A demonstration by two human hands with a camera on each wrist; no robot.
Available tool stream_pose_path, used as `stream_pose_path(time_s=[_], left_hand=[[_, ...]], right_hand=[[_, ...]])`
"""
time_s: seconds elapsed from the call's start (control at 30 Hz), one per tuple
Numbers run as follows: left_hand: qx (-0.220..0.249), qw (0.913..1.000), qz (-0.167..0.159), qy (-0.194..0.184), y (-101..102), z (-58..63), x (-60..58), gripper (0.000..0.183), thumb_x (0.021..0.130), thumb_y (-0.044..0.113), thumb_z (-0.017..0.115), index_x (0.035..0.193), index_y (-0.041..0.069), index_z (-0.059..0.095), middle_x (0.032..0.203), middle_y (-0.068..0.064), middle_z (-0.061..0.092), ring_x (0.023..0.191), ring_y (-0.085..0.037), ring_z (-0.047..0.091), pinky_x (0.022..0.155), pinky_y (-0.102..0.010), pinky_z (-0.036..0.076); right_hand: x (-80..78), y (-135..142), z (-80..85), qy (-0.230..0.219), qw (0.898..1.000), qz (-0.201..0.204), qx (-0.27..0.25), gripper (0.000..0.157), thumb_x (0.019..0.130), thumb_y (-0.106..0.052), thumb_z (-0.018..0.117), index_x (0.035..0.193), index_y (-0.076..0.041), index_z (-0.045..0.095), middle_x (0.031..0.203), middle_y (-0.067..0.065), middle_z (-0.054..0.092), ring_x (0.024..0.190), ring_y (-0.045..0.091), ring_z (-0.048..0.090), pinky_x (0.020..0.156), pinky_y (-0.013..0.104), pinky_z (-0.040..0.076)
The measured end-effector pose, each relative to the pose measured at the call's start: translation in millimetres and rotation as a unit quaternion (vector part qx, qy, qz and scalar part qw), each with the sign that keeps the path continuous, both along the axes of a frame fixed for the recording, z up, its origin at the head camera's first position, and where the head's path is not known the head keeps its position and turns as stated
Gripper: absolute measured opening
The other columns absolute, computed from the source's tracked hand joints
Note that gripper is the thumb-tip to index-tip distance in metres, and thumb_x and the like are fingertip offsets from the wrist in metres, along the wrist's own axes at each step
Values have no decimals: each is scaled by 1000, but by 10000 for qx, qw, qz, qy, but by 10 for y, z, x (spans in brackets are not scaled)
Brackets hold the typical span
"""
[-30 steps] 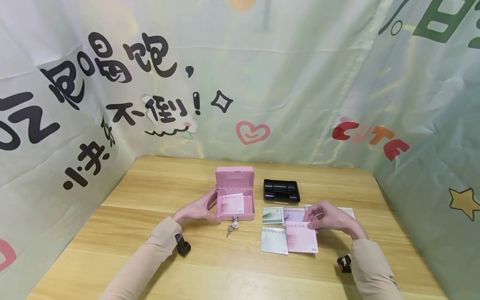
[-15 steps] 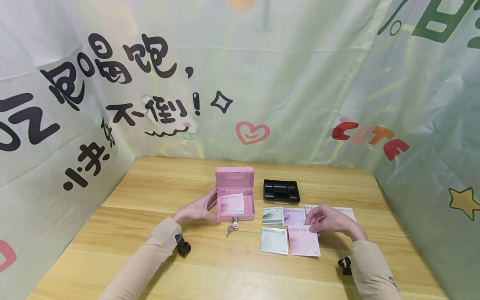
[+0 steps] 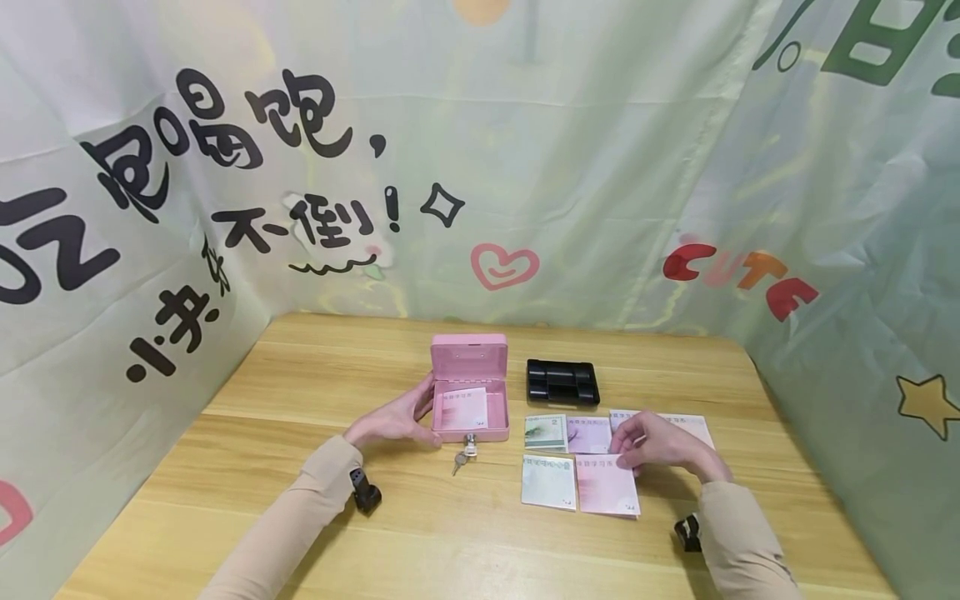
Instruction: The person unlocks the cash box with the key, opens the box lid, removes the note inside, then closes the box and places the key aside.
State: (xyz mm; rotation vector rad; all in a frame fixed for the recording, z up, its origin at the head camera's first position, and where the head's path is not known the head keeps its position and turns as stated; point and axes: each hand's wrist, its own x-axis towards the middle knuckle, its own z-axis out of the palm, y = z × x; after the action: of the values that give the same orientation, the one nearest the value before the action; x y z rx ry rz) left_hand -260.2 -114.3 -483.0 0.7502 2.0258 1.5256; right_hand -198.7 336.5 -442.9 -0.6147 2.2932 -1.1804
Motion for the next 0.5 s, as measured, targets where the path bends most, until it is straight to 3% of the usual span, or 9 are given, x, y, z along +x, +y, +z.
stream_pose_path(time_s=[0.5], left_hand=[[-96, 9999, 6, 39, -1, 5, 10, 132, 71, -8, 78, 160, 12, -17, 171, -16, -3, 159, -33, 5, 131, -45, 12]], right_hand=[[9, -20, -17, -29, 10000, -50, 81, 15, 85, 0, 71, 94, 11, 65, 78, 2, 64, 65, 1, 57, 57, 21, 57]])
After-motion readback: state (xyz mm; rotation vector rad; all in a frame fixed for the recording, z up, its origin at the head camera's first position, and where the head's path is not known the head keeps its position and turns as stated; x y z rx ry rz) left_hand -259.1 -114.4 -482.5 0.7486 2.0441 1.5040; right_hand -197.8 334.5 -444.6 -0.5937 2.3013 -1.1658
